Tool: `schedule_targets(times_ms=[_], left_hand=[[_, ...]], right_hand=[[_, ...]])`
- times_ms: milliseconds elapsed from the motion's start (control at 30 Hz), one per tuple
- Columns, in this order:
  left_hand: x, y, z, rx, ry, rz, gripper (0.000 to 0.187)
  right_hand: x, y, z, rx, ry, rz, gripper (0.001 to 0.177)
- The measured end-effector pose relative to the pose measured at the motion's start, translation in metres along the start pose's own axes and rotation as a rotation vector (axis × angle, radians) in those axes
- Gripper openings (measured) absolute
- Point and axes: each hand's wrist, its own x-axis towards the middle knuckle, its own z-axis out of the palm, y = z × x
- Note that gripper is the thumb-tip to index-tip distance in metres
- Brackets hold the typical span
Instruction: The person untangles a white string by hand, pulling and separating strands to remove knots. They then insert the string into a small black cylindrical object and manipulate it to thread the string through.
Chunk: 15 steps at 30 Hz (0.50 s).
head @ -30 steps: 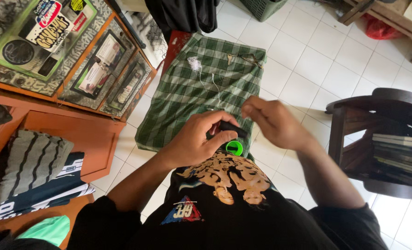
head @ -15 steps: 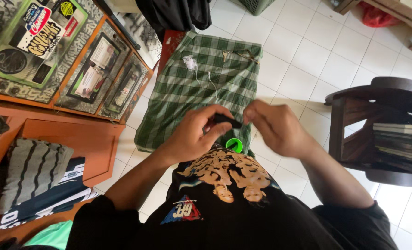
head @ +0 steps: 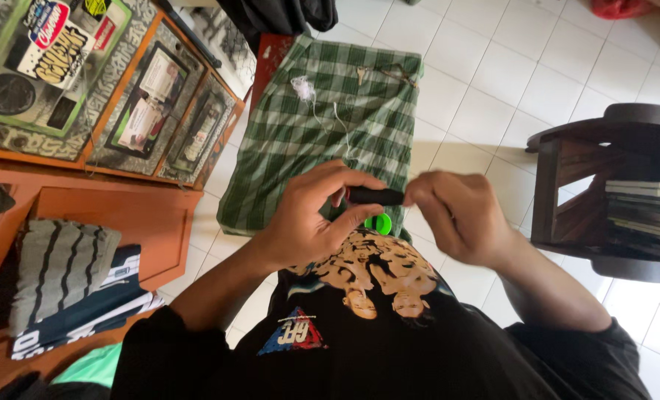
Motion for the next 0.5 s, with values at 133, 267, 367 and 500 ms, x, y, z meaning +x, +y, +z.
schedule_targets(times_ms=[133, 267, 367, 500], left_hand=[[-0.004, 0.010, -0.003, 0.001, 0.075, 0.176, 0.027], [-0.003, 0.015, 0.001, -0.045, 0.103, 0.307, 0.028], [-0.003, 0.021, 0.001, -0.052, 0.093, 0.325, 0.031], [-0.001, 0.028, 0.000, -0.068, 0.064, 0.331, 0.033]], right_hand=[[-0.009, -0.002, 0.004, -0.045, 0.058, -0.228, 0.011], [-0.012, -0.005, 0.010, -0.023, 0.127, -0.353, 0.010], [-0.012, -0.007, 0.012, -0.002, 0.121, -0.374, 0.007], [-0.015, -0.004, 0.016, 0.040, 0.144, -0.382, 0.006]])
